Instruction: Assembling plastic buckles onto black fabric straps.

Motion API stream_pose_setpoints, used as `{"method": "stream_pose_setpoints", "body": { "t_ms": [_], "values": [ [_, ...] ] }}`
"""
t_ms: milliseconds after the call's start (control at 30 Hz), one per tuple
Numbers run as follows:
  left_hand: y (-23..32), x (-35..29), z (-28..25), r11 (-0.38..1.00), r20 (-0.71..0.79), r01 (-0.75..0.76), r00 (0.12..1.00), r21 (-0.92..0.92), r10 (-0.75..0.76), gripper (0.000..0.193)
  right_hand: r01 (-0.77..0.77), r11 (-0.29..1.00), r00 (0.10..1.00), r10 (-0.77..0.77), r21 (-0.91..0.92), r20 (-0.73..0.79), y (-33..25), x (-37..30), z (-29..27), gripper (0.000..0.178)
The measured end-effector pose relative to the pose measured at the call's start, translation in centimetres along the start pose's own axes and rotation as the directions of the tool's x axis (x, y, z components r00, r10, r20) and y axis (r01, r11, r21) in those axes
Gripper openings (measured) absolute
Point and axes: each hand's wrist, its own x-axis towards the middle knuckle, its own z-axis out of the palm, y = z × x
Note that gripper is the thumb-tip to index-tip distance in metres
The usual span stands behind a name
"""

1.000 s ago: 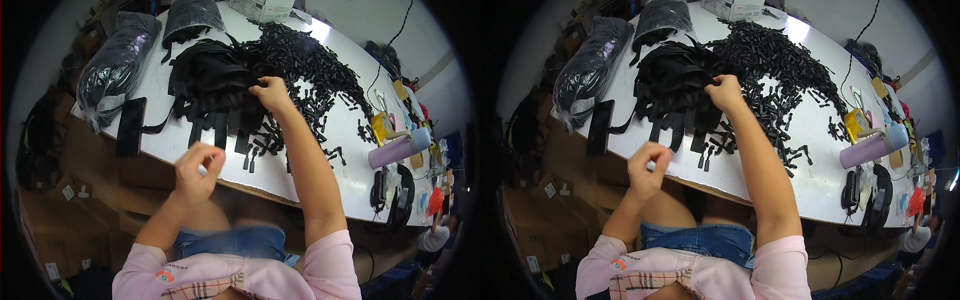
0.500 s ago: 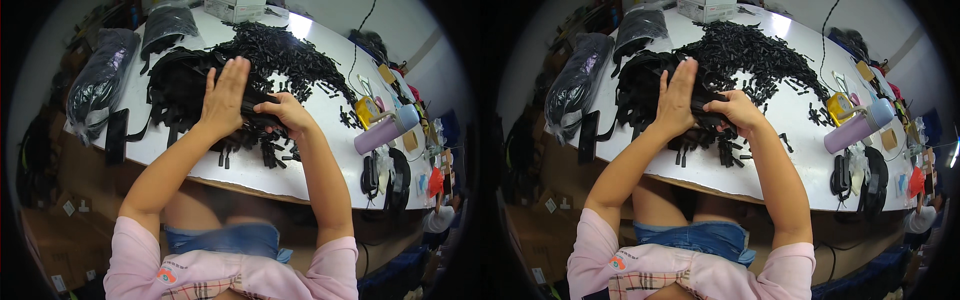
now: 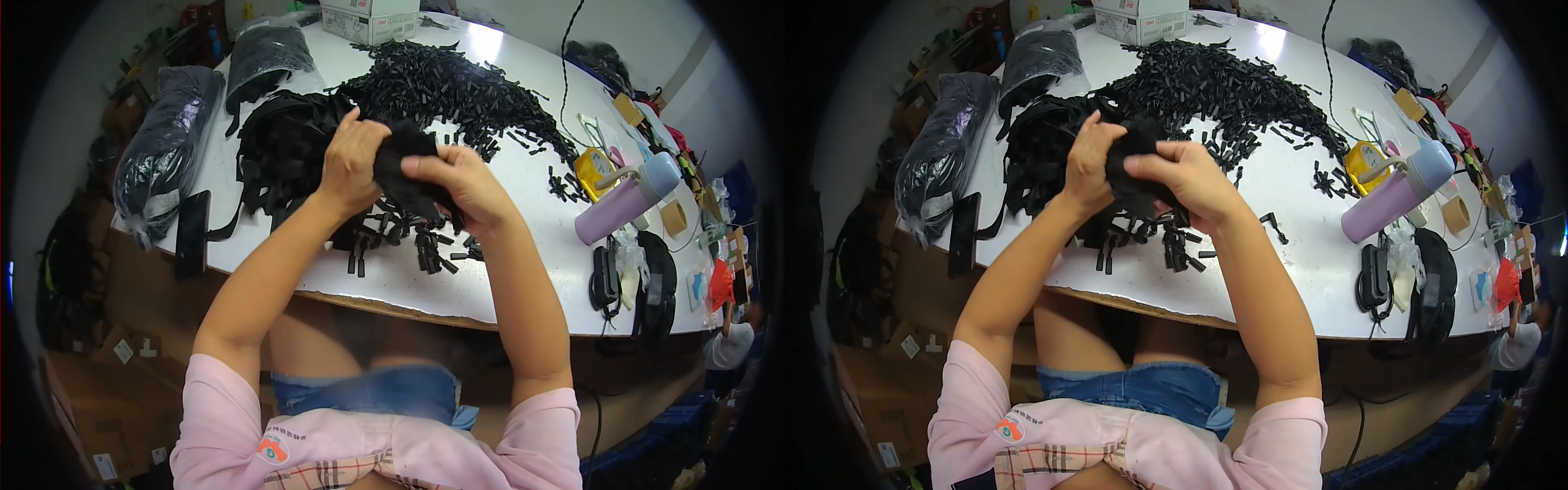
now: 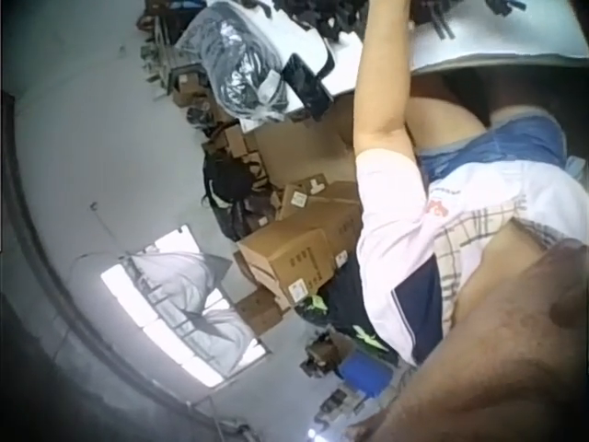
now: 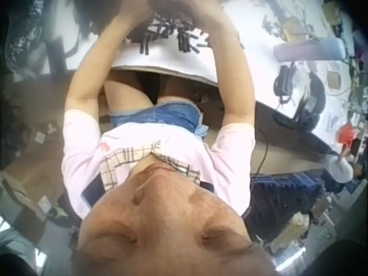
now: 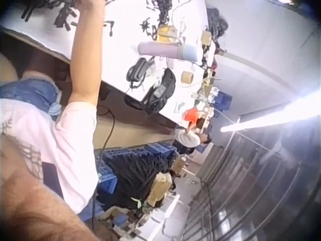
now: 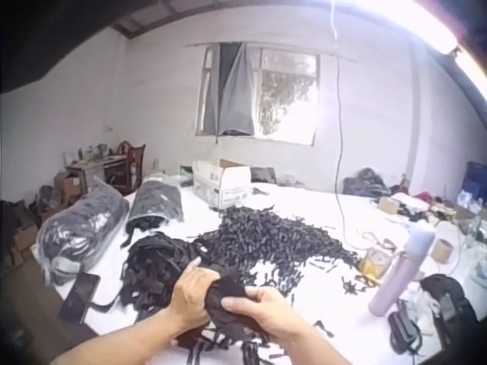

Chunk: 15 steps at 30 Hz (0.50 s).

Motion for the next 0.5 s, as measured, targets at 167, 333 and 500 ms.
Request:
{"method": "stream_pose_setpoints", "body": {
  "t_ms": [167, 333, 500],
  "values": [
    [-1.2, 2.9, -2.8, 0.83, -0.098, 0.361, 0.893, -0.426, -0.439, 0.019, 0.267, 0.955, 0.958, -0.248, 0.131, -0.145, -2.7, -1.5, 0.4, 0.028],
    [-2.4, 5.1, -6.5, 0.044, 0.235, 0.382, 0.65, -0.923, -0.723, 0.015, 0.394, 0.828, 0.791, -0.527, -0.398, -0.312, -2.0, -2.4, 1.6, 0.02],
    [-1.9, 4.4, -6.7, -0.107, 0.475, 0.532, 0.625, -0.84, -0.619, 0.026, 0.387, 0.166, 0.543, -0.836, -0.907, 0.078, -1.2, -0.1, 2.3, 0.03]
  ]
}}
